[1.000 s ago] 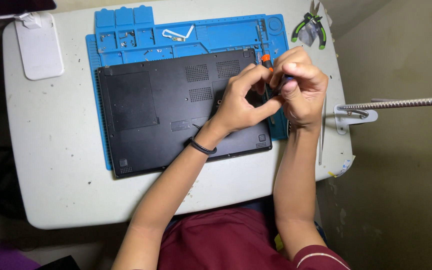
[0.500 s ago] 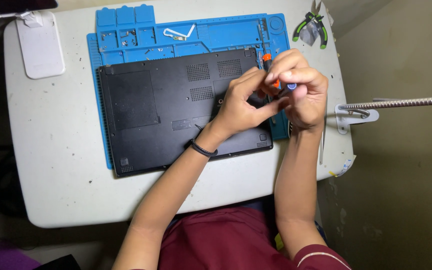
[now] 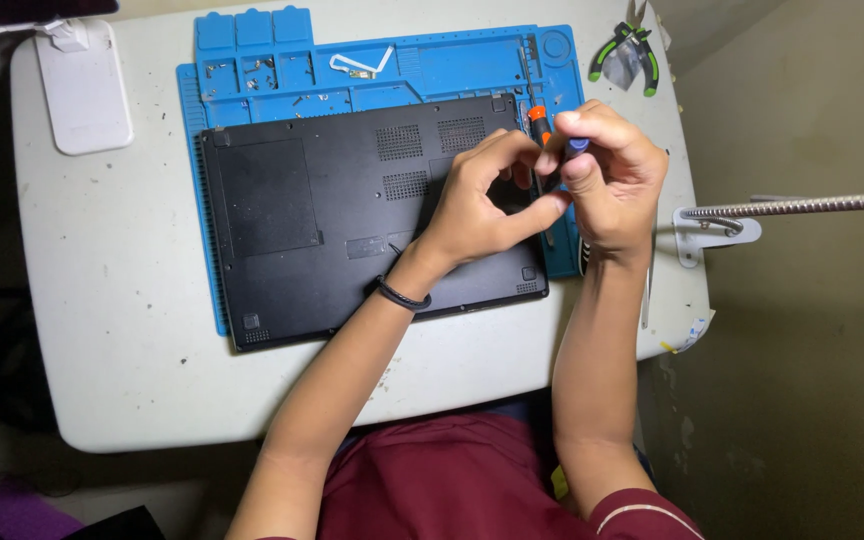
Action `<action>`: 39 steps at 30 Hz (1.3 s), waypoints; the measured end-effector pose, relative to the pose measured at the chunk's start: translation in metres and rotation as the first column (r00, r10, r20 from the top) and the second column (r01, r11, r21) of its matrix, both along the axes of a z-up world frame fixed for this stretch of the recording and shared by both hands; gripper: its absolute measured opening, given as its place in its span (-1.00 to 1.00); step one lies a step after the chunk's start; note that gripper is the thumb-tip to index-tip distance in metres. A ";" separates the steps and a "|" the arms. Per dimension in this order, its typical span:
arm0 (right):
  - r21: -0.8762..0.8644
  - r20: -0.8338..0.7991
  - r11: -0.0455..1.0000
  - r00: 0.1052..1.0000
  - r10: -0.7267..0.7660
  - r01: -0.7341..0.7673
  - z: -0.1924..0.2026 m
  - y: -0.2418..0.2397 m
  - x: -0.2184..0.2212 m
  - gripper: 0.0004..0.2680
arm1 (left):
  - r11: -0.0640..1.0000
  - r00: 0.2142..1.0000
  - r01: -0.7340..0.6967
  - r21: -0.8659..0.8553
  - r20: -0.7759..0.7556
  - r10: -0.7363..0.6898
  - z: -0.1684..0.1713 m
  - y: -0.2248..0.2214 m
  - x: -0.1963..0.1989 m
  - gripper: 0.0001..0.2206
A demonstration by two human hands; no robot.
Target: Unscrewing the back panel of a laptop using a precision screwdriver on a repair mat.
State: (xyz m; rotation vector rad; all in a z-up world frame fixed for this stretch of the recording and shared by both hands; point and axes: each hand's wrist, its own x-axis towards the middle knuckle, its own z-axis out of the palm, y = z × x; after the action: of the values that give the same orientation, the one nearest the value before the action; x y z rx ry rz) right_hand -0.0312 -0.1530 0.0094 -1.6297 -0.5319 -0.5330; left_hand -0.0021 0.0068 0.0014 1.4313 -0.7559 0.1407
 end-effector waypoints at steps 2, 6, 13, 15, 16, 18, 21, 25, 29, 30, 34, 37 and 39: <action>0.024 0.009 1.000 1.000 -0.016 0.015 0.001 0.001 0.001 -0.77 | 0.998 0.998 0.059 0.028 -0.032 -0.058 0.004 0.010 0.003 -0.86; 0.154 0.076 0.987 0.996 -0.051 0.039 0.001 0.000 0.006 -0.79 | 0.972 0.993 0.120 0.204 -0.007 -0.121 0.015 0.030 0.012 -0.78; 0.272 0.103 0.961 0.991 -0.089 0.058 0.016 0.020 0.015 -0.81 | 0.787 0.988 0.097 0.609 0.036 -0.150 0.012 0.068 0.022 -0.85; 0.374 0.020 0.922 0.994 -0.110 0.094 0.017 0.029 0.018 -0.80 | 0.762 0.989 0.126 0.635 -0.024 -0.143 0.015 0.077 0.023 -0.93; 0.376 0.020 0.923 0.995 -0.099 0.084 0.014 0.030 0.020 -0.80 | 0.762 0.991 0.117 0.636 -0.024 -0.132 0.017 0.085 0.022 -0.93; 0.425 -0.060 0.886 0.982 -0.176 0.185 0.009 0.032 0.024 -0.77 | 0.778 0.996 0.095 0.621 -0.057 -0.075 0.020 0.100 0.020 -0.93; 0.489 -0.128 0.841 0.972 -0.195 0.233 -0.001 0.036 0.030 -0.79 | 0.847 0.984 0.069 0.528 -0.174 0.028 0.024 0.130 0.015 -0.90; 0.528 -0.131 0.823 0.977 -0.167 0.211 -0.010 0.048 0.037 -0.80 | 0.895 0.981 0.059 0.442 -0.191 0.029 0.022 0.154 0.016 -0.90; 0.490 -0.155 0.826 0.961 -0.229 0.277 -0.020 0.051 0.043 -0.77 | 0.965 0.974 -0.073 0.253 -0.191 0.124 0.014 0.159 0.017 -0.94; 0.479 -0.160 0.831 0.959 -0.233 0.282 -0.024 0.051 0.045 -0.78 | 0.984 0.975 -0.117 0.136 -0.172 0.140 0.010 0.157 0.018 -0.93; 0.464 -0.229 0.839 0.953 -0.197 0.285 -0.018 0.070 0.039 -0.76 | 0.985 0.969 -0.170 0.014 -0.181 0.169 0.004 0.138 0.013 -0.92; 0.473 -0.232 0.845 0.961 -0.154 0.249 -0.019 0.075 0.039 -0.78 | 0.983 0.974 -0.172 0.058 -0.141 0.178 0.001 0.131 0.010 -0.93; 0.503 -0.241 0.835 0.964 -0.110 0.221 -0.020 0.077 0.039 -0.80 | 0.976 0.973 -0.203 0.081 -0.091 0.210 0.001 0.130 0.008 -0.90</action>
State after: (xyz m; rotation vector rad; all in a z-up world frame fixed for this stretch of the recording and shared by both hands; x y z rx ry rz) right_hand 0.0074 -0.0764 -0.0104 -1.1822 -0.0690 -0.5732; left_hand 0.0060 0.1369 0.0022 1.5718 -0.5336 0.2035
